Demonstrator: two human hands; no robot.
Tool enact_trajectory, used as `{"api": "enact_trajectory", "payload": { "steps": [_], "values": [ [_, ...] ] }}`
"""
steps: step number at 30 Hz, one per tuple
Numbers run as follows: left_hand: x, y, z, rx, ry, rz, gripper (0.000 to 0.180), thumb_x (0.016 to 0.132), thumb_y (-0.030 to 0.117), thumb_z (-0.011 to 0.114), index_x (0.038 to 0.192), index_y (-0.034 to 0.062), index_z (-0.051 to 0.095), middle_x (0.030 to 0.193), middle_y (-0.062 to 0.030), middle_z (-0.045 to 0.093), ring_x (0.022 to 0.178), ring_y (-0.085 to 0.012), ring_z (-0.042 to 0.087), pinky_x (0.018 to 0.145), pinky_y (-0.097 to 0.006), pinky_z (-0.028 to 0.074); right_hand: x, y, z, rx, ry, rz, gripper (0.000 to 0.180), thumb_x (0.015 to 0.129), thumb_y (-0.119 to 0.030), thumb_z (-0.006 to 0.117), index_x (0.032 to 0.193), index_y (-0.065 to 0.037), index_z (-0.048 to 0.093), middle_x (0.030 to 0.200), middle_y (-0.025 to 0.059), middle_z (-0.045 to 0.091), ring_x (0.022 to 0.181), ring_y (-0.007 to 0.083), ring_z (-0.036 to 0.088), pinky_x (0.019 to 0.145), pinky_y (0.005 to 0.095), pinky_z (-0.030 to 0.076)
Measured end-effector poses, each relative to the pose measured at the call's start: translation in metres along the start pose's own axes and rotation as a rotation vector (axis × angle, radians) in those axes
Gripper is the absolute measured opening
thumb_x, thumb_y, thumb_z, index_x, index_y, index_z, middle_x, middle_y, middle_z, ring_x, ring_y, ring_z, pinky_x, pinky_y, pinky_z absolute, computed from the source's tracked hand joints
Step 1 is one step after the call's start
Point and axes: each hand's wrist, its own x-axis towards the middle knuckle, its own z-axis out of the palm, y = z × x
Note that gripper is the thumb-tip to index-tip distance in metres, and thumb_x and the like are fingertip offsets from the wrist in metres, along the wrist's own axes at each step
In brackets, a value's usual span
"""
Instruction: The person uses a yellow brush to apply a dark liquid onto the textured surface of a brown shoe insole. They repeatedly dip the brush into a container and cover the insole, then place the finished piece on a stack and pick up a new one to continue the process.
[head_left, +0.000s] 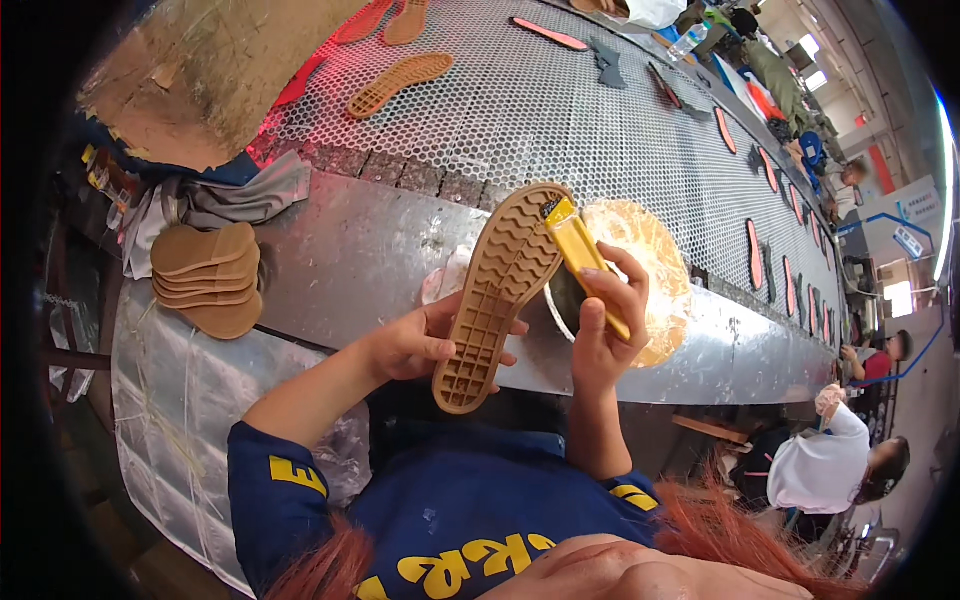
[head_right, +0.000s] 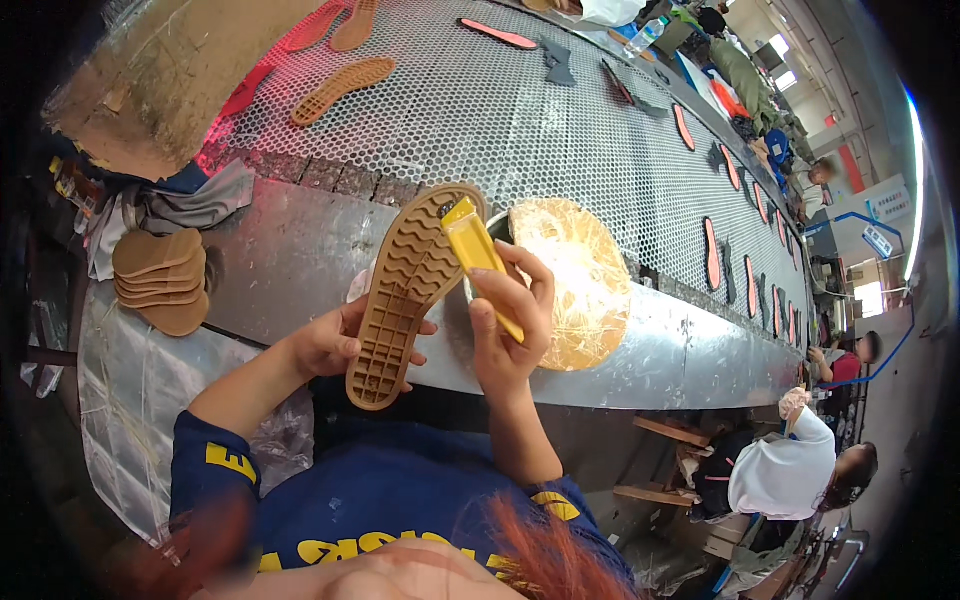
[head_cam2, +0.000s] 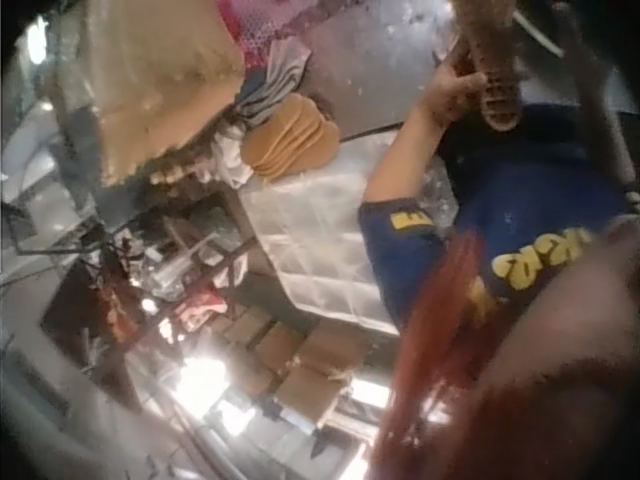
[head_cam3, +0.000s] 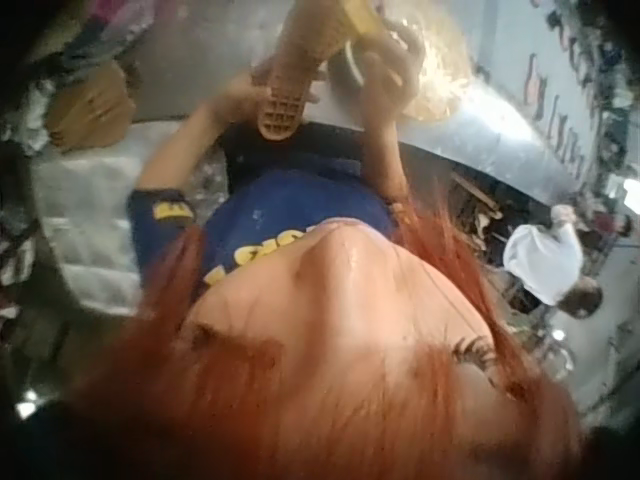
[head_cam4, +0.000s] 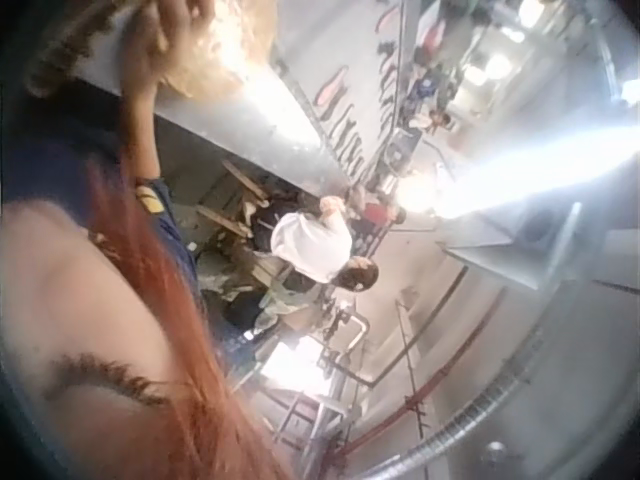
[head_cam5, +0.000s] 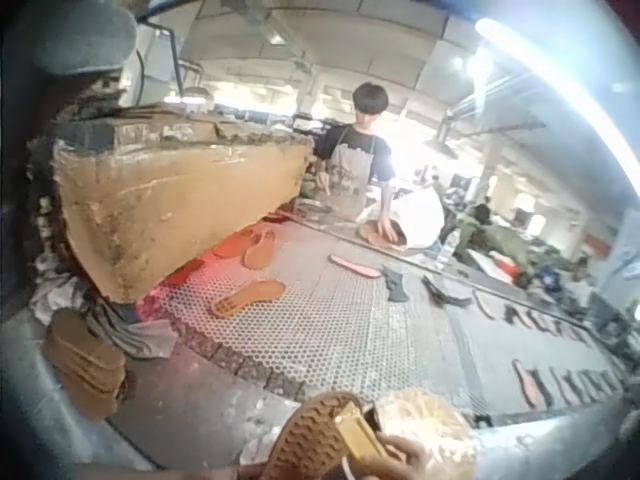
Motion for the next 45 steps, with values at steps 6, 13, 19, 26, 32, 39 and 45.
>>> {"api": "enact_trajectory", "payload": {
  "steps": [6, 13, 19, 26, 32, 39, 45],
  "values": [
    [0.000, -0.001, 0.000, 0.035, -0.027, -0.040, 0.086, 0.079, 0.017, 0.074, 0.149, 0.0126, 0.023, 0.144, -0.0191, 0.037, 0.123, -0.0339, 0.050, 0.095, -0.054, 0.048, -0.001, 0.000, 0.002, -0.014, -0.025, 0.007, 0.021, 0.089, -0.018, 0.065, 0.102, -0.001, 0.067, 0.120, 0.0208, 0.052, 0.110, 0.0298, 0.055, 0.094, 0.0388, 0.046],
    [-0.003, 0.000, -0.004, 0.026, -0.051, -0.080, 0.090, 0.077, 0.019, 0.076, 0.149, 0.0110, 0.022, 0.144, -0.0190, 0.037, 0.122, -0.0343, 0.051, 0.095, -0.053, 0.048, -0.006, -0.002, 0.009, -0.055, -0.053, 0.021, 0.023, 0.092, -0.021, 0.060, 0.099, 0.000, 0.066, 0.120, 0.0215, 0.054, 0.113, 0.0283, 0.052, 0.094, 0.0379, 0.041],
    [-0.004, -0.002, -0.009, 0.000, -0.041, -0.080, 0.096, 0.075, 0.025, 0.081, 0.148, 0.0105, 0.021, 0.143, -0.0218, 0.036, 0.120, -0.0372, 0.052, 0.092, -0.057, 0.050, -0.009, -0.002, 0.006, -0.012, -0.160, -0.025, 0.015, 0.088, -0.009, 0.063, 0.101, -0.002, 0.062, 0.123, 0.0204, 0.052, 0.111, 0.0310, 0.054, 0.094, 0.0403, 0.044],
    [-0.004, -0.002, -0.012, -0.021, -0.042, -0.072, 0.092, 0.081, 0.035, 0.074, 0.150, 0.0175, 0.016, 0.142, -0.0173, 0.039, 0.122, -0.0339, 0.050, 0.094, -0.055, 0.049, -0.021, -0.010, 0.002, 0.100, -0.305, 0.055, 0.012, 0.088, -0.007, 0.061, 0.098, -0.001, 0.059, 0.121, 0.0217, 0.052, 0.109, 0.0307, 0.054, 0.092, 0.0381, 0.045],
    [-0.007, -0.008, -0.016, -0.036, 0.030, -0.006, 0.086, 0.082, 0.039, 0.072, 0.149, 0.0196, 0.020, 0.139, -0.0147, 0.043, 0.123, -0.0349, 0.050, 0.089, -0.061, 0.050, -0.038, -0.020, -0.003, 0.083, -0.426, 0.039, 0.016, 0.088, -0.009, 0.062, 0.099, 0.000, 0.058, 0.120, 0.0230, 0.052, 0.108, 0.0306, 0.055, 0.091, 0.0375, 0.045],
    [0.001, -0.011, -0.023, -0.056, -0.050, 0.112, 0.082, 0.088, 0.033, 0.065, 0.151, 0.0262, 0.012, 0.142, -0.0144, 0.040, 0.127, -0.0296, 0.048, 0.099, -0.049, 0.047, -0.049, -0.036, -0.007, 0.174, -0.519, 0.071, 0.022, 0.089, -0.017, 0.064, 0.098, 0.001, 0.058, 0.119, 0.0242, 0.050, 0.109, 0.0330, 0.054, 0.092, 0.0404, 0.045],
    [0.003, -0.007, -0.016, -0.099, -0.026, 0.151, 0.082, 0.087, 0.035, 0.066, 0.150, 0.0241, 0.014, 0.138, -0.0153, 0.043, 0.124, -0.0307, 0.050, 0.099, -0.046, 0.048, -0.052, -0.040, -0.010, 0.263, -0.562, 0.057, 0.023, 0.088, -0.019, 0.065, 0.097, 0.002, 0.058, 0.117, 0.0253, 0.052, 0.107, 0.0345, 0.056, 0.092, 0.0415, 0.045]
  ]
}}
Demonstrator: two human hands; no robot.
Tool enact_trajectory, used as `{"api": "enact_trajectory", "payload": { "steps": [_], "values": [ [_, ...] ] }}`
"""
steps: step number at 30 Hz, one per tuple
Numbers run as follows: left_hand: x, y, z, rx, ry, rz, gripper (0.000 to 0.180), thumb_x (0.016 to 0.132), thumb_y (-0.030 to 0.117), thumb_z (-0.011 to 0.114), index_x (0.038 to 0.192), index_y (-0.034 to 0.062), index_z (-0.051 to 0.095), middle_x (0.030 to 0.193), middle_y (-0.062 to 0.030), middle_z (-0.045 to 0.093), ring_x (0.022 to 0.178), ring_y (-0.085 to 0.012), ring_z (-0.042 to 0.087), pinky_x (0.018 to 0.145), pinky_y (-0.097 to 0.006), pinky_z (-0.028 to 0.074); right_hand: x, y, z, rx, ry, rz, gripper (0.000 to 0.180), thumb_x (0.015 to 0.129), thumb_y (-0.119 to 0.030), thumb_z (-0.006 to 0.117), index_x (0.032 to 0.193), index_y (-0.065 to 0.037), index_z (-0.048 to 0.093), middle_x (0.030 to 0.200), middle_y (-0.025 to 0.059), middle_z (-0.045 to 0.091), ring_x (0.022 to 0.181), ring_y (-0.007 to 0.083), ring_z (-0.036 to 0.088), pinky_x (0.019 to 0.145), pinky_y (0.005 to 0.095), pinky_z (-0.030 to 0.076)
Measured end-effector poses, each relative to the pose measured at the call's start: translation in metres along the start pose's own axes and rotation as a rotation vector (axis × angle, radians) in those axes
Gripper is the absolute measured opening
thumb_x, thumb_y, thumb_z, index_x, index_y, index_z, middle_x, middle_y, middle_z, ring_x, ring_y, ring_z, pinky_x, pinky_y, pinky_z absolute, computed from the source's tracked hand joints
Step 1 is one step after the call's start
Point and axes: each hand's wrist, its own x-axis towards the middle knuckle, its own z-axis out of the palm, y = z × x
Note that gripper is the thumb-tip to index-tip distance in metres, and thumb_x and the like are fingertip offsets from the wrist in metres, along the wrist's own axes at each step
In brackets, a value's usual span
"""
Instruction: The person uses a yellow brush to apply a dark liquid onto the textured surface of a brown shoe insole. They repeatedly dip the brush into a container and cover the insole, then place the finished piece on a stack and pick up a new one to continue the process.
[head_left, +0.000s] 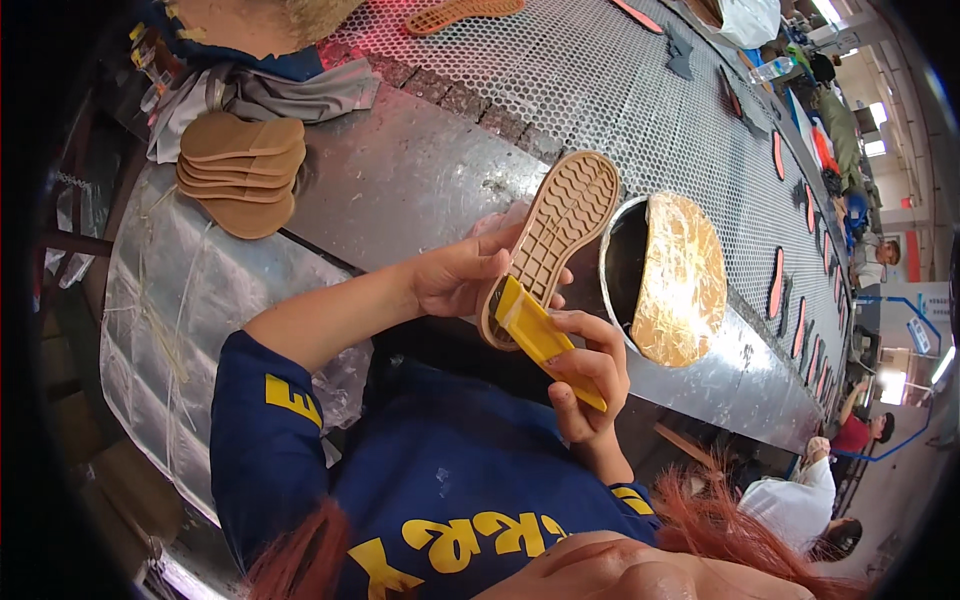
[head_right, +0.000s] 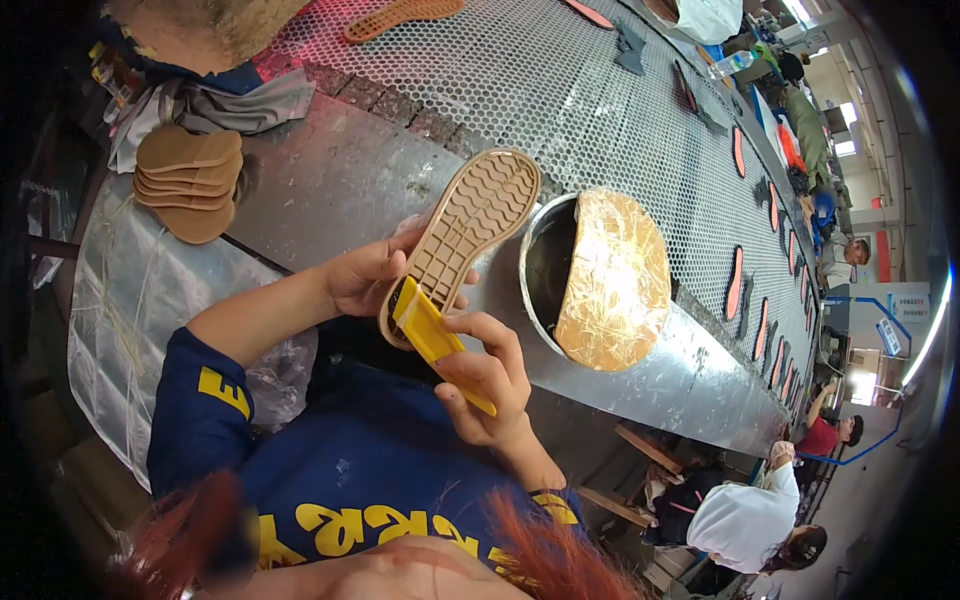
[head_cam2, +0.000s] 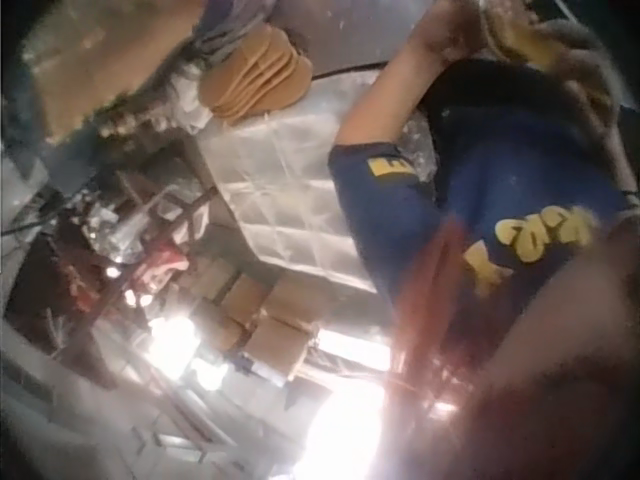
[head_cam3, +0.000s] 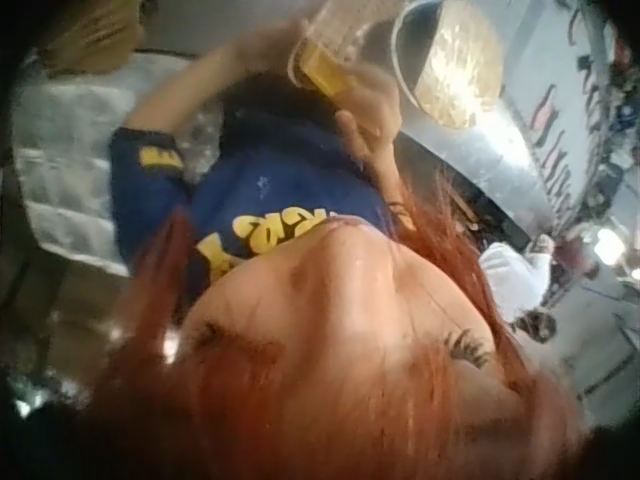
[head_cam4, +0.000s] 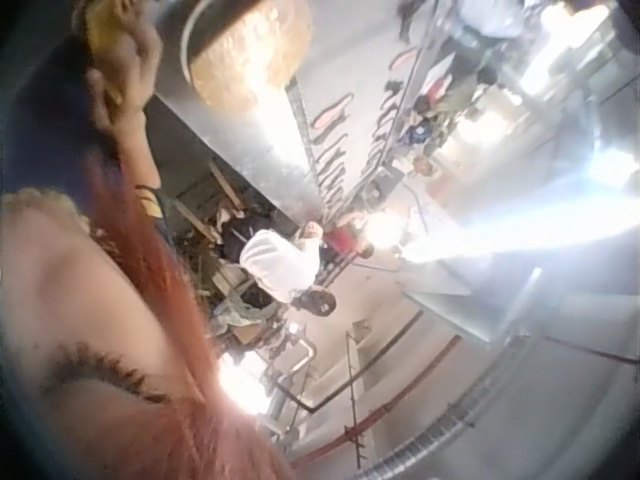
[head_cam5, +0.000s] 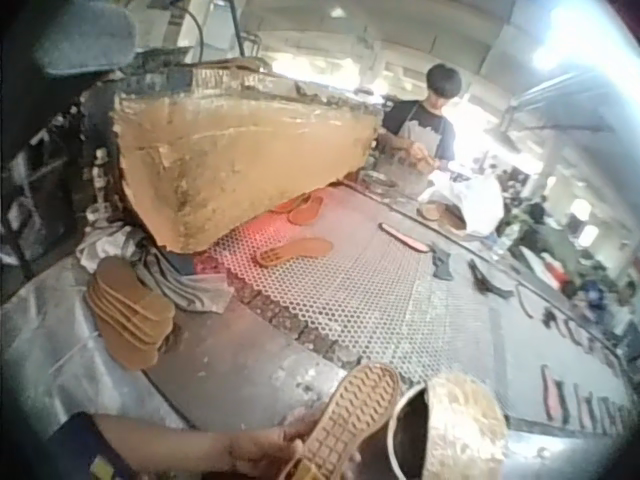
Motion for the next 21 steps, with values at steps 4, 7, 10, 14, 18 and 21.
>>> {"api": "enact_trajectory", "payload": {
  "steps": [4, 7, 10, 14, 18, 21],
  "values": [
    [-0.001, 0.004, 0.009, 0.081, 0.121, 0.001, 0.095, 0.078, 0.047, 0.072, 0.149, 0.0196, 0.016, 0.135, -0.0160, 0.046, 0.117, -0.0297, 0.056, 0.099, -0.044, 0.048, 0.003, 0.001, -0.004, 0.012, -0.038, -0.012, 0.024, 0.088, -0.020, 0.065, 0.097, 0.001, 0.058, 0.115, 0.0249, 0.054, 0.105, 0.0356, 0.056, 0.091, 0.0423, 0.045],
    [-0.001, 0.004, 0.012, 0.074, 0.140, 0.019, 0.094, 0.078, 0.047, 0.072, 0.149, 0.0191, 0.016, 0.134, -0.0164, 0.047, 0.117, -0.0297, 0.056, 0.098, -0.044, 0.048, 0.004, 0.002, -0.008, 0.066, -0.048, 0.055, 0.024, 0.088, -0.024, 0.064, 0.094, -0.001, 0.059, 0.116, 0.0245, 0.055, 0.107, 0.0348, 0.056, 0.093, 0.0422, 0.044],
    [0.000, 0.003, 0.011, 0.030, 0.120, 0.045, 0.086, 0.083, 0.042, 0.068, 0.148, 0.0181, 0.018, 0.132, -0.0179, 0.048, 0.117, -0.0303, 0.056, 0.098, -0.044, 0.049, 0.003, 0.007, -0.010, 0.246, -0.011, 0.165, 0.023, 0.087, -0.025, 0.064, 0.090, -0.003, 0.058, 0.116, 0.0234, 0.057, 0.110, 0.0329, 0.055, 0.098, 0.0421, 0.041],
    [-0.001, 0.001, 0.008, -0.040, 0.068, 0.067, 0.069, 0.091, 0.034, 0.060, 0.146, 0.0163, 0.022, 0.129, -0.0196, 0.051, 0.118, -0.0313, 0.055, 0.098, -0.044, 0.049, 0.010, 0.014, -0.016, 0.414, -0.048, 0.205, 0.019, 0.085, -0.021, 0.063, 0.088, -0.003, 0.058, 0.116, 0.0223, 0.056, 0.111, 0.0318, 0.055, 0.100, 0.0427, 0.038],
    [-0.004, -0.006, 0.006, -0.065, 0.076, 0.018, 0.065, 0.094, 0.036, 0.055, 0.146, 0.0160, 0.022, 0.131, -0.0186, 0.050, 0.119, -0.0275, 0.055, 0.099, -0.041, 0.048, 0.018, 0.022, -0.024, 0.595, -0.112, 0.231, 0.014, 0.084, -0.017, 0.060, 0.087, -0.003, 0.057, 0.115, 0.0220, 0.057, 0.108, 0.0310, 0.055, 0.096, 0.0418, 0.040],
    [-0.007, -0.008, 0.003, -0.090, 0.064, -0.019, 0.066, 0.094, 0.038, 0.053, 0.147, 0.0162, 0.021, 0.133, -0.0164, 0.049, 0.120, -0.0238, 0.054, 0.100, -0.039, 0.048, 0.026, 0.030, -0.030, 0.628, -0.204, 0.200, 0.013, 0.085, -0.016, 0.060, 0.087, -0.004, 0.056, 0.113, 0.0227, 0.058, 0.107, 0.0311, 0.055, 0.096, 0.0421, 0.040]
  ]
}}
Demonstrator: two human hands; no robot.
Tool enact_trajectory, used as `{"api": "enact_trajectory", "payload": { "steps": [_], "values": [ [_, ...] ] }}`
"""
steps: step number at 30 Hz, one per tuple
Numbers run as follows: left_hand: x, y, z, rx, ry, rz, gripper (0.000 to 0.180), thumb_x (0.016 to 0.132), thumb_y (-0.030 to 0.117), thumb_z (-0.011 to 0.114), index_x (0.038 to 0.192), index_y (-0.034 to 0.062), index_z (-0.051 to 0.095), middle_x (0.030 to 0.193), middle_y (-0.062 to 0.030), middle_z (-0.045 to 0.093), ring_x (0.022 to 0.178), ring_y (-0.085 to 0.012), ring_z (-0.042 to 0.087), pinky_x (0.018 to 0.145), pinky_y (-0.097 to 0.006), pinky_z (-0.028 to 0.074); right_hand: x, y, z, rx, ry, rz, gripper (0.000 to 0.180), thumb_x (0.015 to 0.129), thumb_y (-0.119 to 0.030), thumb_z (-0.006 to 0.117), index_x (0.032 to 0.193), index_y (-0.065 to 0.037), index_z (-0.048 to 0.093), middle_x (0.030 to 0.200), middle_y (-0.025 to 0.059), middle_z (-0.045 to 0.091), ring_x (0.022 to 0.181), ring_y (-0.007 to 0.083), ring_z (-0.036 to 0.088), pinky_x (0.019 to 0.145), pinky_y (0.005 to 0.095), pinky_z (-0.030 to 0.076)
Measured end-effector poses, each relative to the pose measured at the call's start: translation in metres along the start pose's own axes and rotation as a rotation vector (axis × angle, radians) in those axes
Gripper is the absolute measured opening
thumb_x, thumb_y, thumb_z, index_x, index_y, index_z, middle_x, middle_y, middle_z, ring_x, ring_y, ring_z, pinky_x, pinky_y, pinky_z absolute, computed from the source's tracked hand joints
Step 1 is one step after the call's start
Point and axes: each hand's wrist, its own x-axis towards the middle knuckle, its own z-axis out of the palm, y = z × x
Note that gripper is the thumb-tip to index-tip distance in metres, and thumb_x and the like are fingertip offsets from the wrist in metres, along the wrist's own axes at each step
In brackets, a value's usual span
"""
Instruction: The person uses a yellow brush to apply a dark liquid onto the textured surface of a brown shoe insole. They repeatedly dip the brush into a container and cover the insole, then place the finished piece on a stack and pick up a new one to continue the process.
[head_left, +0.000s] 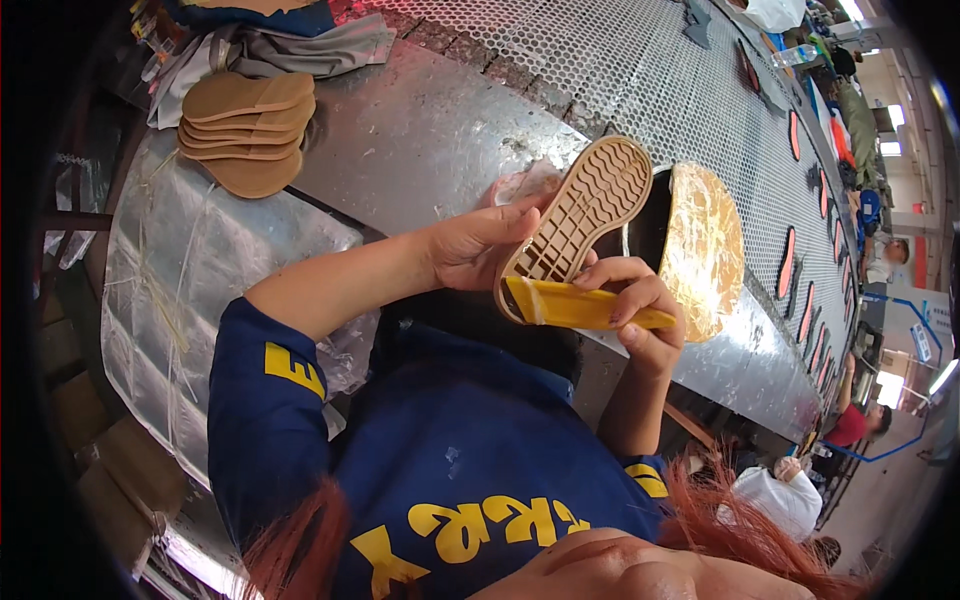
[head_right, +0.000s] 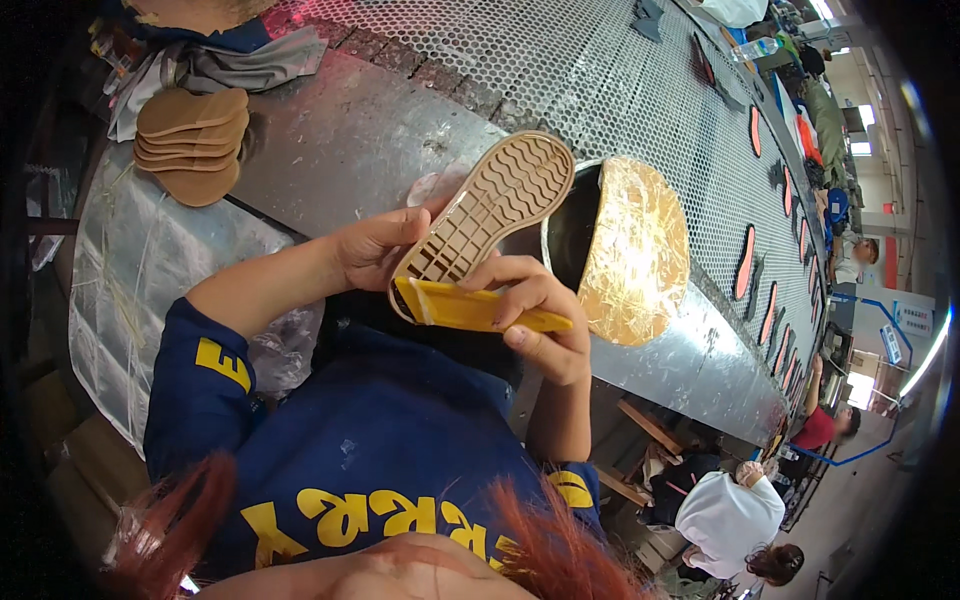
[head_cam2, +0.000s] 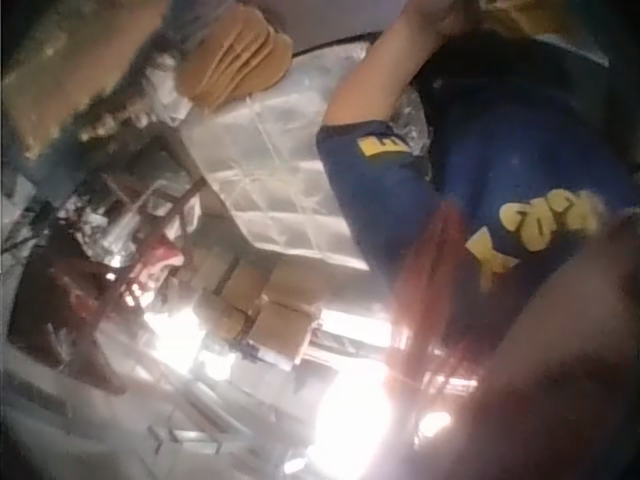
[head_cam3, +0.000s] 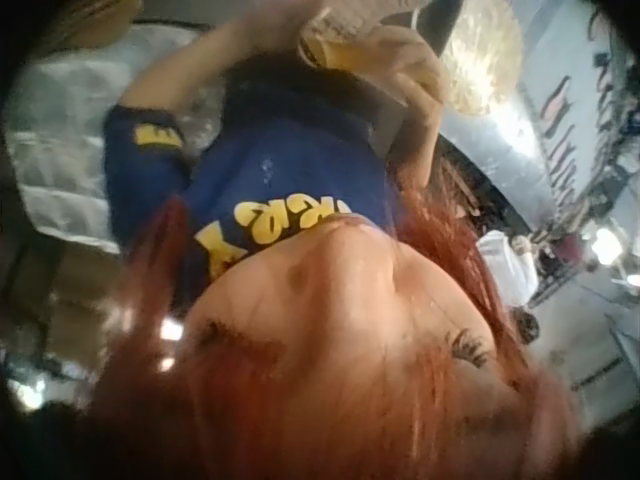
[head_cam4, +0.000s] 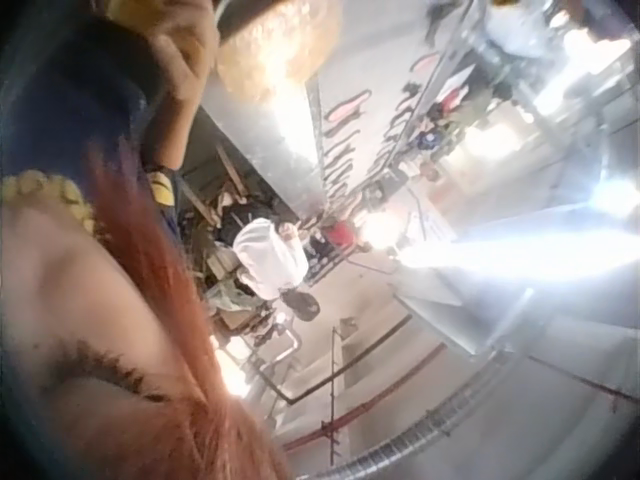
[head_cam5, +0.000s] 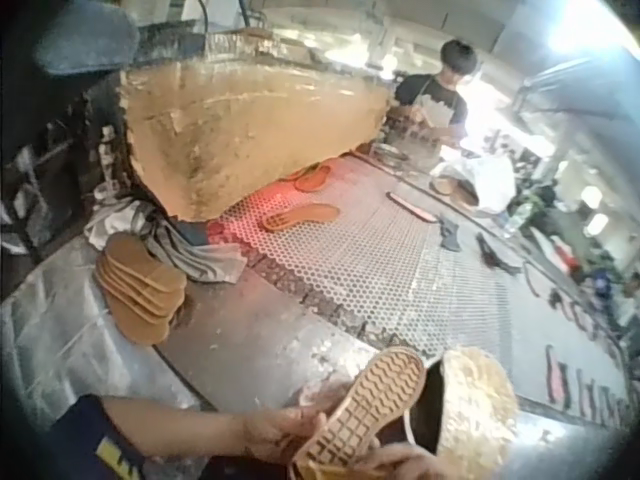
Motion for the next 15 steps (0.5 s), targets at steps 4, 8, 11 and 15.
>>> {"api": "enact_trajectory", "payload": {
  "steps": [4, 8, 11, 15],
  "values": [
    [-0.002, -0.001, 0.009, -0.016, 0.052, -0.017, 0.071, 0.094, 0.039, 0.054, 0.149, 0.0141, 0.017, 0.138, -0.0140, 0.046, 0.123, -0.0216, 0.052, 0.101, -0.038, 0.046, 0.006, 0.001, -0.008, 0.082, -0.068, 0.039, 0.009, 0.086, -0.013, 0.058, 0.088, -0.004, 0.056, 0.111, 0.0245, 0.059, 0.108, 0.0319, 0.056, 0.096, 0.0437, 0.041],
    [-0.003, 0.001, 0.007, 0.055, 0.030, -0.093, 0.082, 0.091, 0.043, 0.057, 0.151, 0.0101, 0.012, 0.144, -0.0134, 0.040, 0.127, -0.0208, 0.048, 0.104, -0.035, 0.043, 0.013, 0.003, -0.017, 0.102, -0.169, 0.049, 0.008, 0.086, -0.011, 0.057, 0.090, -0.003, 0.056, 0.112, 0.0266, 0.059, 0.107, 0.0339, 0.057, 0.098, 0.0458, 0.041],
    [-0.004, 0.000, 0.005, 0.073, 0.029, -0.133, 0.085, 0.090, 0.047, 0.058, 0.151, 0.0097, 0.012, 0.144, -0.0133, 0.040, 0.128, -0.0211, 0.048, 0.104, -0.036, 0.044, 0.017, 0.001, -0.020, 0.190, -0.205, 0.108, 0.007, 0.086, -0.009, 0.056, 0.088, -0.003, 0.057, 0.112, 0.0273, 0.059, 0.106, 0.0352, 0.058, 0.097, 0.0457, 0.042],
    [-0.002, -0.001, 0.008, 0.013, -0.009, -0.137, 0.078, 0.091, 0.044, 0.058, 0.148, 0.0079, 0.019, 0.133, -0.0126, 0.049, 0.120, -0.0205, 0.054, 0.097, -0.036, 0.049, 0.020, 0.002, -0.024, 0.228, -0.260, 0.115, 0.007, 0.087, -0.009, 0.055, 0.086, -0.003, 0.059, 0.111, 0.0278, 0.059, 0.106, 0.0353, 0.058, 0.096, 0.0453, 0.043]
  ]
}}
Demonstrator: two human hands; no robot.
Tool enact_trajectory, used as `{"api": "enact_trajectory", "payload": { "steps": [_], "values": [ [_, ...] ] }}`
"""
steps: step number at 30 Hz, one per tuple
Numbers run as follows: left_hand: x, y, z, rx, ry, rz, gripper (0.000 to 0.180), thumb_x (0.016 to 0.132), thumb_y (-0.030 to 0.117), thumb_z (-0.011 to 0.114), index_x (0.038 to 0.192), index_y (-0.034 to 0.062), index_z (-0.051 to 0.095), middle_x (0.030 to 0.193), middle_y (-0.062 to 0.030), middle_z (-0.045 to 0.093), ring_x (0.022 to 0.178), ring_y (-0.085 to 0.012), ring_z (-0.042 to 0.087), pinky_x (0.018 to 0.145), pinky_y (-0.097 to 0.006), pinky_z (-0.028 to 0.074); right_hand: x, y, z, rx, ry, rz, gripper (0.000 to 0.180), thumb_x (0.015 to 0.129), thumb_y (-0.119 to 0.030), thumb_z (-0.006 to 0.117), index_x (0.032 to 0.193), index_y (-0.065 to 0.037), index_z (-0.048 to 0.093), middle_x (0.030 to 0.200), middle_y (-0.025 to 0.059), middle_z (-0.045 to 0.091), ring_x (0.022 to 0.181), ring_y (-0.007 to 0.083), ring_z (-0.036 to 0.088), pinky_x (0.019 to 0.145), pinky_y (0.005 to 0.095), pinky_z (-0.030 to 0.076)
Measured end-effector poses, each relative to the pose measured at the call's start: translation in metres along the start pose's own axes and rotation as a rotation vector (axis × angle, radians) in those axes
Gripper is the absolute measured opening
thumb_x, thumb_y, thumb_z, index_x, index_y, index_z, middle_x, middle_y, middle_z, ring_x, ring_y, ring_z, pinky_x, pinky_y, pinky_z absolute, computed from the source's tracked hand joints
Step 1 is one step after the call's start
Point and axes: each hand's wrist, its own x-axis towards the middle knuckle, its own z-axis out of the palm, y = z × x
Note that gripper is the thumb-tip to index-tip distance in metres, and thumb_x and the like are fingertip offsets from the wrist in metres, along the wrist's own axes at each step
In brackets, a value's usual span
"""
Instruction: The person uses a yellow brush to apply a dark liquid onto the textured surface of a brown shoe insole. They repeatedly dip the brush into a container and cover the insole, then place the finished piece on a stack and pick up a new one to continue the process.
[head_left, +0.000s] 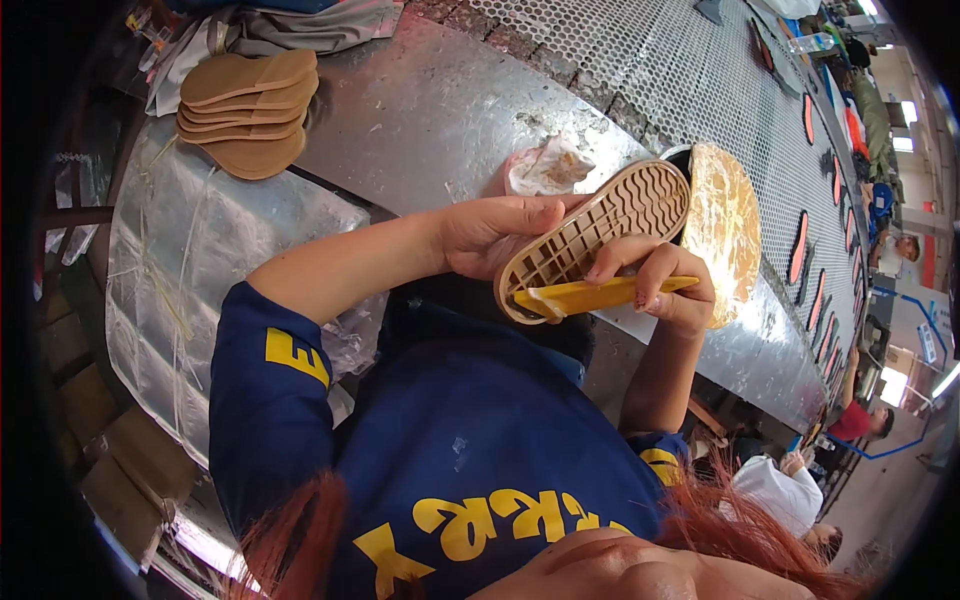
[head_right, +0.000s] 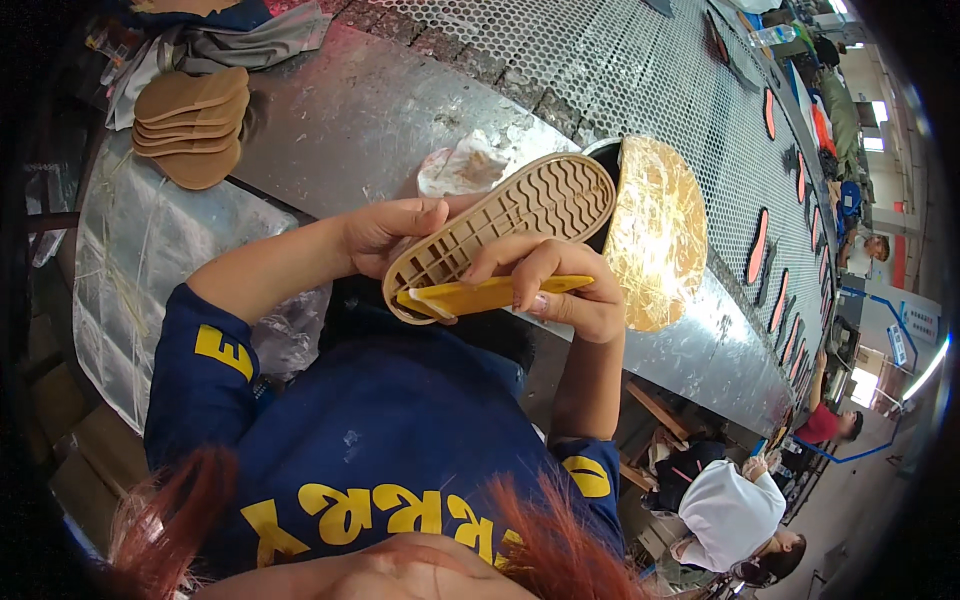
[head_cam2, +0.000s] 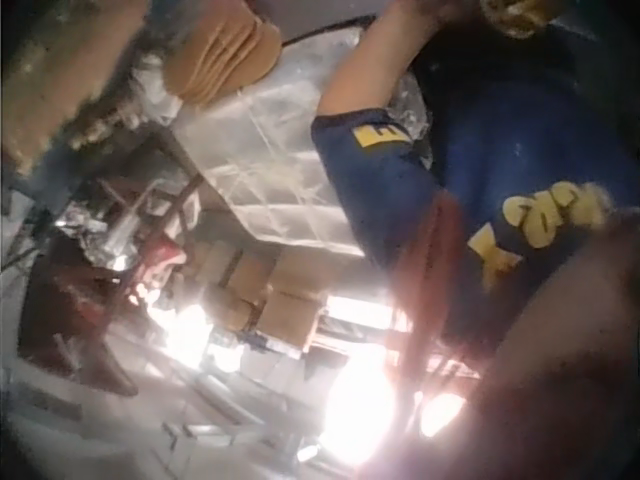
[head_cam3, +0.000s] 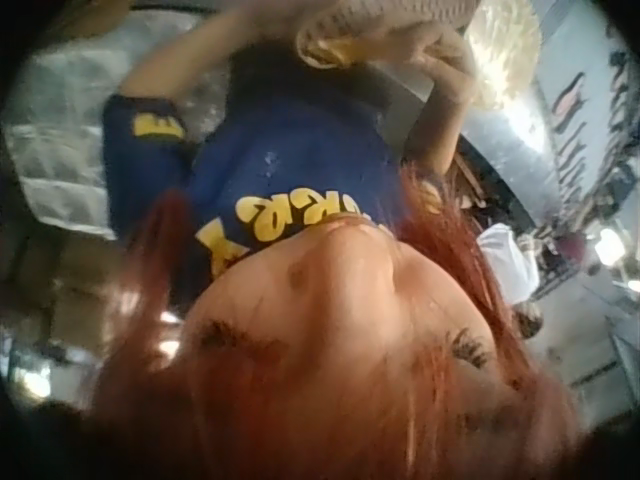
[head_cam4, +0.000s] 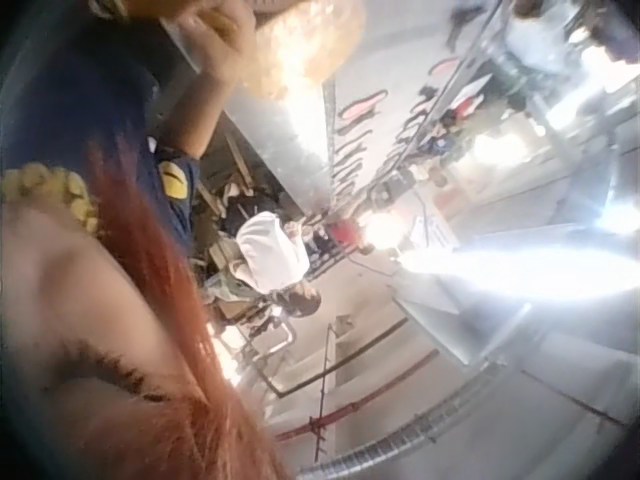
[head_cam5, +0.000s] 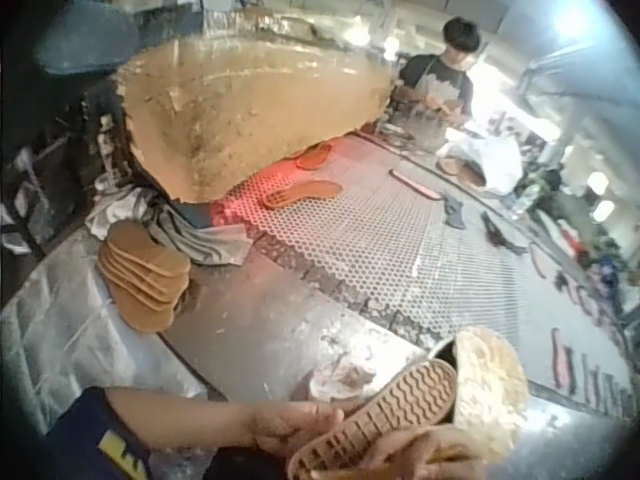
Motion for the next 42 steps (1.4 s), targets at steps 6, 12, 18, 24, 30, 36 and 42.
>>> {"api": "enact_trajectory", "payload": {
  "steps": [6, 12, 18, 24, 30, 36, 42],
  "values": [
    [0.001, 0.001, -0.002, 0.115, -0.002, -0.048, 0.092, 0.087, 0.053, 0.059, 0.151, 0.0088, 0.009, 0.142, -0.0163, 0.040, 0.121, -0.0252, 0.053, 0.088, -0.041, 0.055, 0.008, 0.000, 0.001, -0.051, 0.016, -0.003, 0.012, 0.087, -0.015, 0.060, 0.078, -0.008, 0.058, 0.099, 0.0259, 0.064, 0.092, 0.0342, 0.060, 0.085, 0.0450, 0.045],
    [-0.001, 0.004, 0.002, 0.097, -0.081, -0.063, 0.080, 0.092, 0.049, 0.054, 0.148, 0.0068, 0.018, 0.134, -0.0140, 0.047, 0.121, -0.0219, 0.052, 0.097, -0.039, 0.049, 0.007, 0.003, -0.005, -0.129, -0.027, -0.089, 0.013, 0.087, -0.015, 0.060, 0.076, -0.008, 0.058, 0.095, 0.0236, 0.065, 0.084, 0.0314, 0.058, 0.078, 0.0421, 0.043],
    [-0.003, 0.005, 0.000, 0.027, -0.112, -0.111, 0.081, 0.091, 0.042, 0.059, 0.151, 0.0173, 0.011, 0.136, -0.0218, 0.044, 0.115, -0.0347, 0.056, 0.084, -0.052, 0.056, -0.019, 0.007, -0.020, -0.111, 0.090, -0.209, 0.009, 0.089, -0.010, 0.057, 0.079, -0.012, 0.058, 0.103, 0.0169, 0.063, 0.089, 0.0295, 0.055, 0.076, 0.0404, 0.042],
    [0.000, 0.003, -0.004, 0.176, -0.013, 0.098, 0.086, 0.084, 0.016, 0.070, 0.150, 0.0147, 0.015, 0.135, -0.0157, 0.047, 0.123, -0.0329, 0.051, 0.102, -0.050, 0.043, -0.059, 0.006, -0.032, 0.328, 0.748, -0.650, 0.012, 0.092, -0.003, 0.053, 0.097, -0.013, 0.057, 0.118, 0.0103, 0.055, 0.095, 0.0172, 0.051, 0.081, 0.0365, 0.041],
    [0.005, -0.006, -0.016, 0.401, 0.451, 0.390, 0.085, 0.071, -0.009, 0.075, 0.139, 0.0035, 0.026, 0.125, -0.0113, 0.049, 0.126, -0.0292, 0.048, 0.105, -0.041, 0.042, -0.074, 0.027, -0.028, -0.768, 1.244, -0.202, 0.017, 0.087, 0.005, 0.055, 0.102, 0.000, 0.060, 0.102, 0.0112, 0.062, 0.087, 0.0190, 0.059, 0.075, 0.0289, 0.048],
    [0.003, -0.002, -0.017, 1.069, 0.438, 0.413, 0.082, 0.071, 0.007, 0.082, 0.136, 0.0039, 0.032, 0.129, -0.0069, 0.048, 0.126, -0.0213, 0.044, 0.108, -0.037, 0.035, -0.047, 0.022, 0.000, -1.418, 1.010, 0.001, 0.013, 0.083, 0.009, 0.058, 0.092, 0.000, 0.064, 0.093, 0.0111, 0.062, 0.084, 0.0216, 0.062, 0.074, 0.0288, 0.049],
    [0.005, -0.004, -0.009, 1.037, 0.401, 0.468, 0.080, 0.075, -0.001, 0.073, 0.137, 0.0071, 0.024, 0.131, -0.0079, 0.045, 0.128, -0.0206, 0.043, 0.112, -0.037, 0.030, -0.047, 0.022, 0.001, -1.302, 0.977, 0.017, 0.012, 0.084, 0.008, 0.058, 0.092, 0.001, 0.064, 0.093, 0.0108, 0.062, 0.081, 0.0195, 0.061, 0.070, 0.0281, 0.049]
  ]
}}
